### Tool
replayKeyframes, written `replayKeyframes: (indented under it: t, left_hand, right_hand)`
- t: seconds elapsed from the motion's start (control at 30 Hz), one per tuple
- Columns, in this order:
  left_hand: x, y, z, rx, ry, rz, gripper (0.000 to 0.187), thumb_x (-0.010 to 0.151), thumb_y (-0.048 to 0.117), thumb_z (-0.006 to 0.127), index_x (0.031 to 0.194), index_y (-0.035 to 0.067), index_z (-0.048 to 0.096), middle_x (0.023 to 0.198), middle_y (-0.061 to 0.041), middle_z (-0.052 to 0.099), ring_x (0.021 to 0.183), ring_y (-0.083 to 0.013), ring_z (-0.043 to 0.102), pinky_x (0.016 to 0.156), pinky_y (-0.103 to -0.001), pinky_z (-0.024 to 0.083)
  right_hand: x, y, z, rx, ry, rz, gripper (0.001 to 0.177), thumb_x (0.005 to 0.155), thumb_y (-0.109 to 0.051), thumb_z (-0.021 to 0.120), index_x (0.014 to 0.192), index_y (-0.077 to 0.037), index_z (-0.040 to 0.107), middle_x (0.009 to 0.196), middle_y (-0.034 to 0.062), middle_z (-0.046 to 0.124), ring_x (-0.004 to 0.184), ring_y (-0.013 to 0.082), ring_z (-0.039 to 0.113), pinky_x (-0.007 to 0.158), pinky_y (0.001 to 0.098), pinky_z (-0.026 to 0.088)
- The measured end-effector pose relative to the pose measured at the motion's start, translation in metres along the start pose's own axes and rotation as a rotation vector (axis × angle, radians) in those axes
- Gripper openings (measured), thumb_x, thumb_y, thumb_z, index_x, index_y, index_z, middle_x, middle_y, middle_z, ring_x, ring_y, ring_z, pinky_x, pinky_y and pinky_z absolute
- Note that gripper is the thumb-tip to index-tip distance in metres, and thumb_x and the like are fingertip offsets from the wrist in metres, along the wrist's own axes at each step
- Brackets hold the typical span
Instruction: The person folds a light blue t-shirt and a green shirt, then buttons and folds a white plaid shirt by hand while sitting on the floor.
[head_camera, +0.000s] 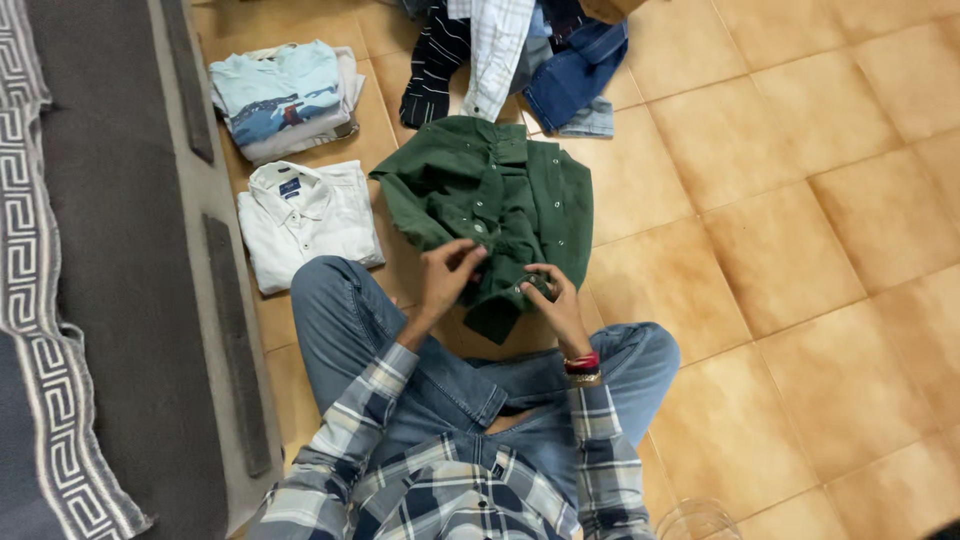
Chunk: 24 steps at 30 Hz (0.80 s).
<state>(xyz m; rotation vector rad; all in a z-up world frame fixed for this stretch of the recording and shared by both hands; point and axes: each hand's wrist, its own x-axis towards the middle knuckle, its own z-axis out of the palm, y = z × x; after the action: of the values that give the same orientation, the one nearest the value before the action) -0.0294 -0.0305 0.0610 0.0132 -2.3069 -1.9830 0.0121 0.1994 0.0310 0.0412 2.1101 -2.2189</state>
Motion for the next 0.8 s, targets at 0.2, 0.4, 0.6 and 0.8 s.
replayKeyframes:
  t: [0.2,0.4,0.6,0.8]
  left_hand:
    - [-0.027,0.012,0.001,0.145,-0.068,0.216,0.024,0.092,0.019,0.078,0.106,0.0,0.077,0.091,-0.009,0.078,0.073,-0.0136,0.071,0.065,-0.027,0.054]
    - [-0.042,0.023,0.001,0.157,-0.163,0.32,0.021,0.093,0.014,0.075,0.109,0.001,0.076,0.1,-0.01,0.075,0.084,-0.0217,0.073,0.075,-0.032,0.057]
    - [-0.053,0.031,0.0,0.269,-0.177,0.435,0.027,0.09,0.014,0.076,0.115,0.003,0.076,0.101,-0.01,0.072,0.094,-0.0271,0.071,0.082,-0.037,0.056]
    - [-0.053,0.032,-0.001,0.286,-0.156,0.436,0.033,0.083,0.02,0.082,0.111,0.005,0.078,0.098,-0.008,0.073,0.091,-0.0262,0.07,0.079,-0.037,0.056]
  right_hand:
    - [-0.01,-0.018,0.018,0.035,0.022,-0.038,0.024,0.092,-0.006,0.074,0.114,0.002,0.071,0.098,0.0006,0.072,0.088,0.0051,0.066,0.076,0.0202,0.052]
    - [-0.007,-0.006,0.025,0.055,0.09,0.019,0.022,0.092,-0.009,0.078,0.107,0.006,0.074,0.094,0.0034,0.076,0.081,0.0062,0.069,0.071,0.0202,0.055]
    - [-0.009,-0.01,0.031,0.04,0.1,0.063,0.021,0.094,-0.01,0.075,0.107,0.006,0.074,0.091,0.0019,0.076,0.077,0.0049,0.067,0.067,0.0191,0.052]
    - [-0.014,-0.007,0.028,0.078,0.028,0.109,0.026,0.102,-0.018,0.068,0.108,0.006,0.075,0.089,-0.0014,0.072,0.075,0.0018,0.06,0.066,0.0176,0.046]
